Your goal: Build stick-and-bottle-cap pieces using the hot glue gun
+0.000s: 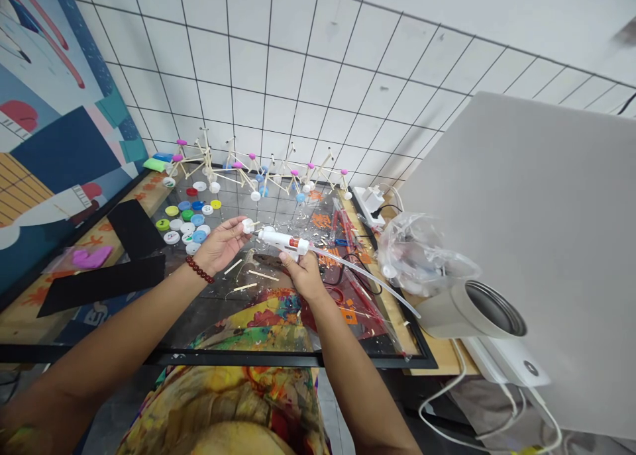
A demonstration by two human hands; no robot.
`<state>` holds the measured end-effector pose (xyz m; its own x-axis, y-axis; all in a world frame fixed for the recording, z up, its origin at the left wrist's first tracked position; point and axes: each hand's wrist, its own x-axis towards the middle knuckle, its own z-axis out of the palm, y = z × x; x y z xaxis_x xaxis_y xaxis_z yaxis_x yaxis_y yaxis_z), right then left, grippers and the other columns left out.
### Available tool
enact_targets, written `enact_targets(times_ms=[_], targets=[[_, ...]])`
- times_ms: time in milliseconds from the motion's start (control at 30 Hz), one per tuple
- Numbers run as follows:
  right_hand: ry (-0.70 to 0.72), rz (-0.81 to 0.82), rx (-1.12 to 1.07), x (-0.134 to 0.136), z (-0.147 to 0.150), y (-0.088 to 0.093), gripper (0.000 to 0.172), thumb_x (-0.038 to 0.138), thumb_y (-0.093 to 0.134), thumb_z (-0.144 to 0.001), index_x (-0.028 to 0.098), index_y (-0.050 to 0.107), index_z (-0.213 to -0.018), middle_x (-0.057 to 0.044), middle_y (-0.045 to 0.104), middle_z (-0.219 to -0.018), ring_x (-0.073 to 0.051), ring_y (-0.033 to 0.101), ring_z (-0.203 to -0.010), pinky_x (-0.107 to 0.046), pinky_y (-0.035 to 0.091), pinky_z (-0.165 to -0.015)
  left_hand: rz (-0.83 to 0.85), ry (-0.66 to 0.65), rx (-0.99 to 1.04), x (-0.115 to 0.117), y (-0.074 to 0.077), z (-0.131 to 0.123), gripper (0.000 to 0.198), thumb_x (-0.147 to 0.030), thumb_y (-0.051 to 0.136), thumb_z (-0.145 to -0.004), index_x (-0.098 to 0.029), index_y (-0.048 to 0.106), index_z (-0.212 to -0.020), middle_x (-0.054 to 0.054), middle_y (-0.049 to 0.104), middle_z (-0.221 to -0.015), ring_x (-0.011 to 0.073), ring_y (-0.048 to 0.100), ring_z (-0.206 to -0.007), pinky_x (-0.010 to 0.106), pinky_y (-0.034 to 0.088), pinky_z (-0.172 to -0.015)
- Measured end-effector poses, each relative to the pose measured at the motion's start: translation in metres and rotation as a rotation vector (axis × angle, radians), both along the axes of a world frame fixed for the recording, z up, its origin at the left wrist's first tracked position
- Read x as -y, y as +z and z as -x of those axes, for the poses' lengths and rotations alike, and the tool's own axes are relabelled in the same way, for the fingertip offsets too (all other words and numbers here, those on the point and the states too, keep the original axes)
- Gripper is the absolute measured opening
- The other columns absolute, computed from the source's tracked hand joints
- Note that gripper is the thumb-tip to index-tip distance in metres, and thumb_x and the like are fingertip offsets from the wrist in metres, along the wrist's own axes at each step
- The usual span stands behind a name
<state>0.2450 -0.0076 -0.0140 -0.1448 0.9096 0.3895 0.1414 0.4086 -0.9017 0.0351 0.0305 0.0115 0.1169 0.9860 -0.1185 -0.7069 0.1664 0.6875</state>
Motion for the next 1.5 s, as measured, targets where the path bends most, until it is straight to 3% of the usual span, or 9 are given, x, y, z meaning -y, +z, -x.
enact_targets(times_ms=[233,433,567,933,1500], targets=[[-0.007,0.0,0.009,0.0,0.001,0.002,0.04,0.051,0.06,-0.087,0.021,0.07,-0.111,-0.005,0.076,-0.094,-0.028,0.066,-0.107,-0.044,0.045,-0.103,0.009,0.02,-0.006,-0.001,0.002,0.002,0.02,-0.008,0.081,-0.067,-0.013,0.071,-0.083,0.004,0.071,-0.085,0.011,0.064,-0.077,0.025,0.052,-0.077],[-0.047,-0.007,-0.014,0.002,0.002,0.007,0.048,0.056,0.06,-0.085,0.019,0.069,-0.114,-0.007,0.076,-0.097,-0.028,0.068,-0.098,-0.042,0.051,-0.093,-0.108,0.08,-0.225,0.0,-0.005,0.001,0.034,-0.021,0.09,-0.055,-0.016,0.072,-0.083,0.001,0.069,-0.079,0.012,0.063,-0.076,0.029,0.051,-0.08],[-0.051,-0.011,-0.018,0.002,0.002,0.008,0.048,0.056,0.062,-0.084,0.019,0.069,-0.114,-0.007,0.076,-0.096,-0.027,0.068,-0.096,-0.043,0.05,-0.094,-0.165,0.112,-0.297,0.002,-0.006,-0.003,0.039,-0.025,0.092,-0.049,-0.017,0.073,-0.082,0.001,0.069,-0.081,0.0117,0.062,-0.079,0.027,0.049,-0.081],[-0.099,0.026,-0.031,0.002,0.003,0.01,0.045,0.055,0.065,-0.081,0.02,0.07,-0.109,-0.007,0.075,-0.1,-0.027,0.068,-0.095,-0.043,0.05,-0.095,-0.164,0.12,-0.263,0.003,-0.006,-0.004,0.032,-0.012,0.089,-0.053,-0.014,0.073,-0.081,0.003,0.071,-0.082,0.012,0.062,-0.079,0.026,0.046,-0.081],[-0.043,0.021,-0.01,0.004,0.003,0.012,0.043,0.054,0.063,-0.083,0.02,0.071,-0.109,-0.006,0.076,-0.093,-0.028,0.067,-0.101,-0.044,0.048,-0.098,-0.172,0.148,-0.29,0.002,-0.005,-0.003,0.033,-0.017,0.089,-0.053,-0.016,0.072,-0.081,0.002,0.069,-0.081,0.0117,0.061,-0.078,0.025,0.048,-0.078]])
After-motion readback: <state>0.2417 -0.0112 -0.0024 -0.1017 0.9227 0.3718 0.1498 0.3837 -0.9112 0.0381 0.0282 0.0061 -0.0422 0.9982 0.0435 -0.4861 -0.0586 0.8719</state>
